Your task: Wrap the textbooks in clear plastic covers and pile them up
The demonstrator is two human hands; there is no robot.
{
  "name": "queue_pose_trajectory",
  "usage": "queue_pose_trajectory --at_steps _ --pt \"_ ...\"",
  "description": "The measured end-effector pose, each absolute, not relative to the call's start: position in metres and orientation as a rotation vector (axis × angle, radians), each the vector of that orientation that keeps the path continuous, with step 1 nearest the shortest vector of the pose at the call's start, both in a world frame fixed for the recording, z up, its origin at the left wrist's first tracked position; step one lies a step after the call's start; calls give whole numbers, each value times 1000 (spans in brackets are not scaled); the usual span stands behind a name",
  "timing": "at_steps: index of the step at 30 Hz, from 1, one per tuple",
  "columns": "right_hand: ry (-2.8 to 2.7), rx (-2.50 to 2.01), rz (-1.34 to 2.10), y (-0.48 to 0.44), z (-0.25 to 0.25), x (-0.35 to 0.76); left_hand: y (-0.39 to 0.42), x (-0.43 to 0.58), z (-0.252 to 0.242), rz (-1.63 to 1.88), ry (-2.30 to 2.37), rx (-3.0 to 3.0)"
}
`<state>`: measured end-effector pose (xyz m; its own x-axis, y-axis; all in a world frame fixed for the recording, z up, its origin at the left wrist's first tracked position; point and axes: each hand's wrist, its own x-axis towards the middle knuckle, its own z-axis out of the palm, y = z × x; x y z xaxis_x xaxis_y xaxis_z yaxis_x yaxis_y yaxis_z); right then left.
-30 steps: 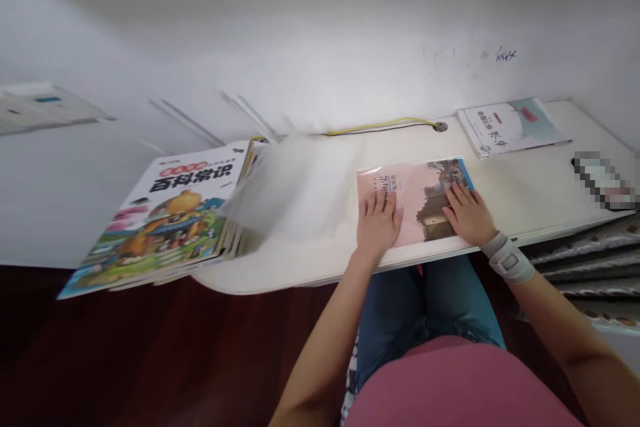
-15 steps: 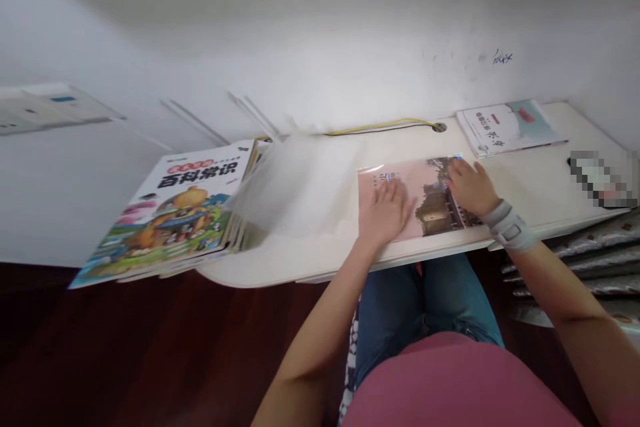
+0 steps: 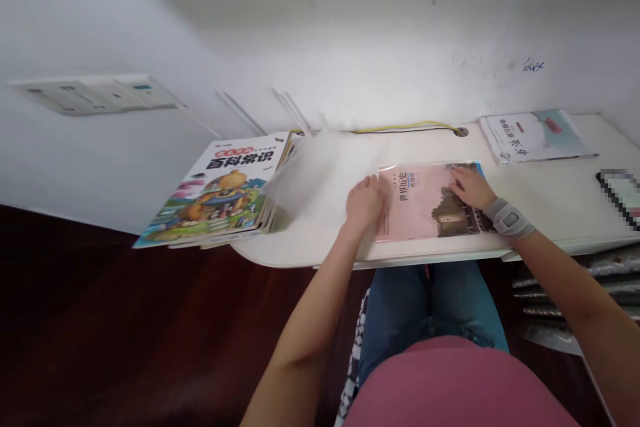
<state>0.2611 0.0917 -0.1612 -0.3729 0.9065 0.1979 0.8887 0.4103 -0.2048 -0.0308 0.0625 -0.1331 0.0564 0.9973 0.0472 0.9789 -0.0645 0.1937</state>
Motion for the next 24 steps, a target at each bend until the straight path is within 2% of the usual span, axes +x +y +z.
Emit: queue_pose_trajectory --at_steps 4,11,18,21,24 --pt "-2161 -1695 92 121 -150 265 112 -41 -116 519 2042 1870" --pt "-1611 -2030 133 146 -163 269 165 -38 -124 682 1840 1644" --pt "-1438 -1794 60 151 -189 276 167 -39 -117 917 1399 1414" --pt "-1357 -1752 158 154 -189 284 164 -47 -112 994 1061 1265" --pt "-1261 -1652 289 155 -188 290 166 -55 -108 929 980 1207"
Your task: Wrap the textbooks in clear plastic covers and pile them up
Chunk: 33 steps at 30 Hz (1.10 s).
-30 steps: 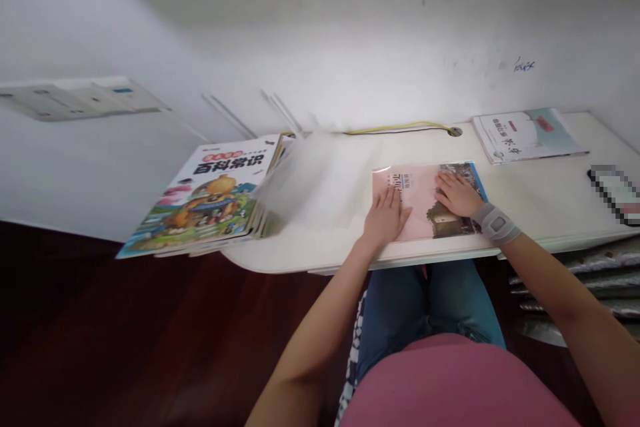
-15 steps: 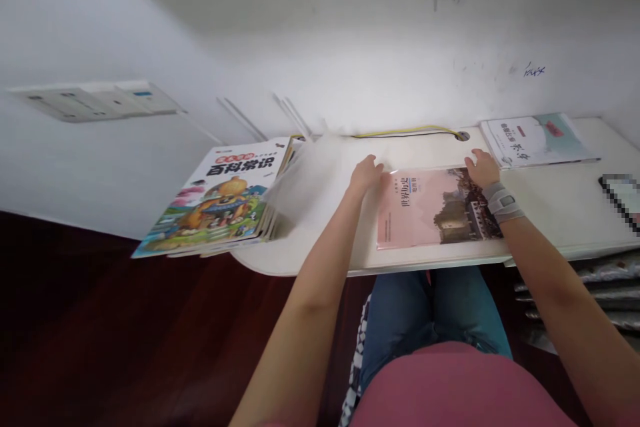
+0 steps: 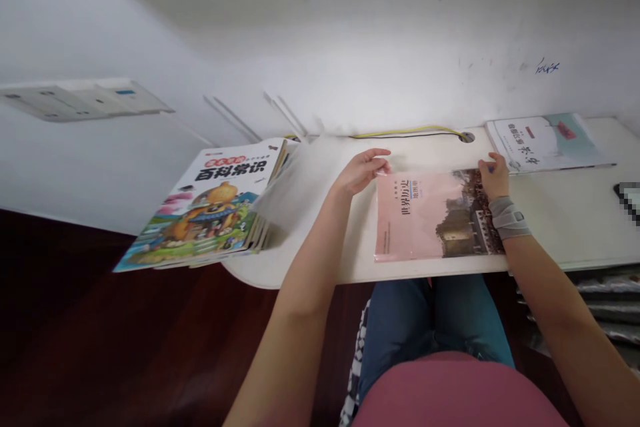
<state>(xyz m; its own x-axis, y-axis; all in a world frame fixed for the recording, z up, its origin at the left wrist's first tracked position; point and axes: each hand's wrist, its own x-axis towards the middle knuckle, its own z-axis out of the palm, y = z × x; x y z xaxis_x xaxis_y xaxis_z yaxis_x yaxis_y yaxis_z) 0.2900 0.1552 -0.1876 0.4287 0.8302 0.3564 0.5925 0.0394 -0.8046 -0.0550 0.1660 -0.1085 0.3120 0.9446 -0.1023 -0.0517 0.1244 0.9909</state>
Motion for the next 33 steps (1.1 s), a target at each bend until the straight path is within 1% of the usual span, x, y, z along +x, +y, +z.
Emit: queue_pose_trajectory --at_steps 4,9,14,18,23,28,31,33 --pt "-1148 -1506 403 157 -189 293 183 -58 -105 761 1151 1219" --pt "-1146 -1440 376 158 -190 292 204 -53 -93 358 1218 1445" --pt "-1105 -1429 386 157 -187 289 202 -55 -79 364 1152 1439" --pt "-1110 -1436 391 157 -186 289 198 -64 -79 314 1016 1425" --pt "-1115 -1441 419 157 -187 290 193 -66 -79 226 1018 1488" --pt "-1074 -1400 447 158 -187 289 186 -55 -76 234 1099 1851" --pt "-1041 -1364 458 157 -186 288 184 -48 -78 161 1105 2101" --pt "-1020 -1349 472 157 -185 288 183 -45 -80 146 1138 2158"
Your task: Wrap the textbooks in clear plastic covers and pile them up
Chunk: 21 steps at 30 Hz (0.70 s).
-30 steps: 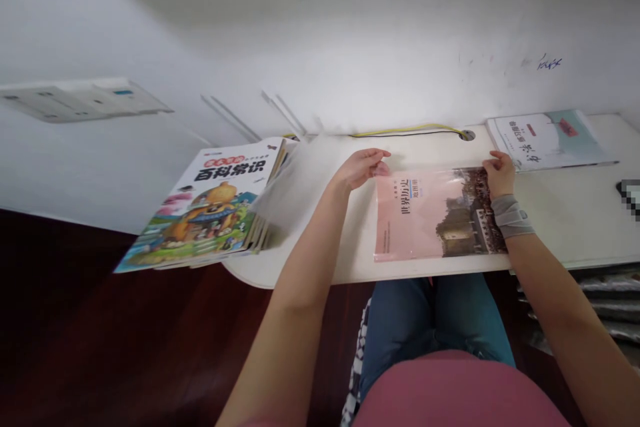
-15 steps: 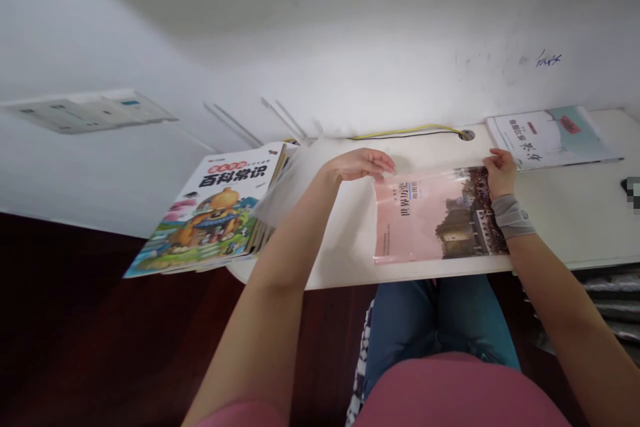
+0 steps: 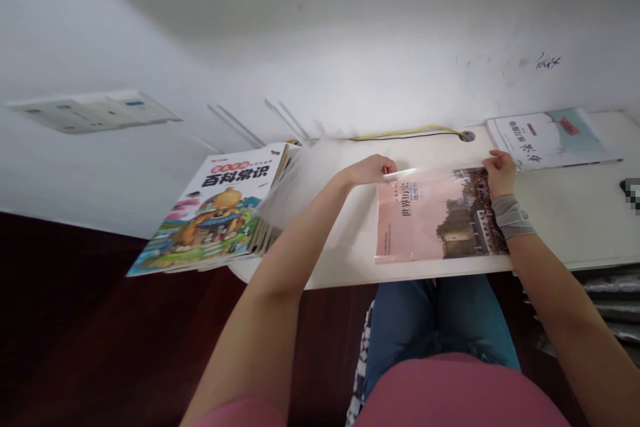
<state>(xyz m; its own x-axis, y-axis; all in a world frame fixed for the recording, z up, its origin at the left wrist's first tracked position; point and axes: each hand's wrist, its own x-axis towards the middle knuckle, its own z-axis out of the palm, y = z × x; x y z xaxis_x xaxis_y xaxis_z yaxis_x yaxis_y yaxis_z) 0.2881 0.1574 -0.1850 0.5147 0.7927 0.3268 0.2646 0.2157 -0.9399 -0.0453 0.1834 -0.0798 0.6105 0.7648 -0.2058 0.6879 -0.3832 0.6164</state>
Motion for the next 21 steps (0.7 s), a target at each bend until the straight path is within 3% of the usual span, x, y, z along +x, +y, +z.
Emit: queue_pose_trajectory --at_steps 15,21 --pt "-1113 -1461 314 151 -179 287 206 -45 -96 78 1289 2450" --pt "-1356 -1513 -106 140 -166 273 215 -46 -103 41 1256 2423"
